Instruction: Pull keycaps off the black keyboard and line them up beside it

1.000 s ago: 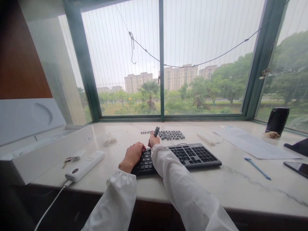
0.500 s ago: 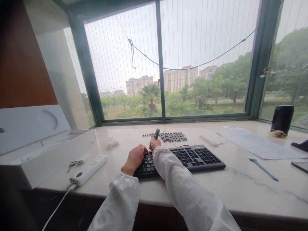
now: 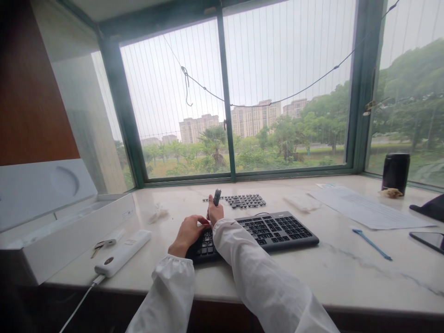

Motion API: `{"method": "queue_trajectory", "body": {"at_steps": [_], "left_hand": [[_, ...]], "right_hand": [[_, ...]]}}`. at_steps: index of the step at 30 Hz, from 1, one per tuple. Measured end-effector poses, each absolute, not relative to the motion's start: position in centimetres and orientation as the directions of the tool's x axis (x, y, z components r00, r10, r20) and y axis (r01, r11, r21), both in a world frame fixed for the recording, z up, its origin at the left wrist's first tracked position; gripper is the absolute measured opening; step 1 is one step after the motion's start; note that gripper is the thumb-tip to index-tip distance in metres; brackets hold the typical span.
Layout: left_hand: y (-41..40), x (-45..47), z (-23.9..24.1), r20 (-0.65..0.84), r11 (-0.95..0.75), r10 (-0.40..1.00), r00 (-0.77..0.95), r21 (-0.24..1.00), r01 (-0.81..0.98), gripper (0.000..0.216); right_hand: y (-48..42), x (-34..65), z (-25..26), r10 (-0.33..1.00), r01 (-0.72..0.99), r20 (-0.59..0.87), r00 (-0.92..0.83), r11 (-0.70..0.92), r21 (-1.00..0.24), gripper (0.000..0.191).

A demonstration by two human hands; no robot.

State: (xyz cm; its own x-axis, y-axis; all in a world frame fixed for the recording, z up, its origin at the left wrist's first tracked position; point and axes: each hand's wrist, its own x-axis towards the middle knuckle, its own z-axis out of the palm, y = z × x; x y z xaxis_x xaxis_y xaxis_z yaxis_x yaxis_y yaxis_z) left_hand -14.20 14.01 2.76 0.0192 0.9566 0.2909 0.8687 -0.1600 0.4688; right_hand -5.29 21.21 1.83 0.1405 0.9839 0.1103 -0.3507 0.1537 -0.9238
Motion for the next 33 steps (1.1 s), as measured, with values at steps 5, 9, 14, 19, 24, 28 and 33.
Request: {"method": "queue_trajectory", "body": {"at_steps": [5, 9, 14, 19, 24, 28, 33], "left_hand": [[14.3, -14.3, 2.4, 0.311, -0.14, 0.95, -0.021, 0.486, 0.863, 0.018], [14.3, -14.3, 2.5, 0.3, -0.107, 0.953, -0.042, 0.463, 0.88, 0.018], [14.2, -14.3, 2.6, 0.288, -0.07, 0.955, -0.065, 0.436, 0.897, 0.021], [14.2, -14.3, 2.6, 0.263, -0.036, 0.962, -0.079, 0.404, 0.914, 0.023], [14.0, -14.2, 2.9, 0.234, -0.013, 0.968, -0.089, 0.401, 0.916, 0.024], [13.9, -14.1, 3.1, 0.218, 0.002, 0.971, -0.098, 0.404, 0.915, 0.025], [13.7, -13.9, 3.0, 0.25, -0.034, 0.966, -0.068, 0.384, 0.923, 0.024]], "right_hand": [[20.7, -5.4, 1.7, 0.948, -0.103, 0.276, 0.16, 0.294, -0.95, 0.049], [20.0, -5.3, 1.9, 0.891, 0.151, 0.428, 0.148, 0.407, -0.901, 0.049], [19.3, -5.5, 2.1, 0.849, 0.217, 0.518, 0.1, 0.49, -0.844, 0.049], [19.0, -5.6, 2.1, 0.821, 0.281, 0.567, 0.07, 0.529, -0.801, 0.049], [18.9, -5.7, 2.1, 0.79, 0.319, 0.608, 0.078, 0.558, -0.766, 0.048], [19.1, -5.6, 2.0, 0.792, 0.297, 0.598, 0.125, 0.545, -0.784, 0.047], [19.1, -5.4, 2.3, 0.81, 0.279, 0.564, 0.158, 0.512, -0.813, 0.049]]}}
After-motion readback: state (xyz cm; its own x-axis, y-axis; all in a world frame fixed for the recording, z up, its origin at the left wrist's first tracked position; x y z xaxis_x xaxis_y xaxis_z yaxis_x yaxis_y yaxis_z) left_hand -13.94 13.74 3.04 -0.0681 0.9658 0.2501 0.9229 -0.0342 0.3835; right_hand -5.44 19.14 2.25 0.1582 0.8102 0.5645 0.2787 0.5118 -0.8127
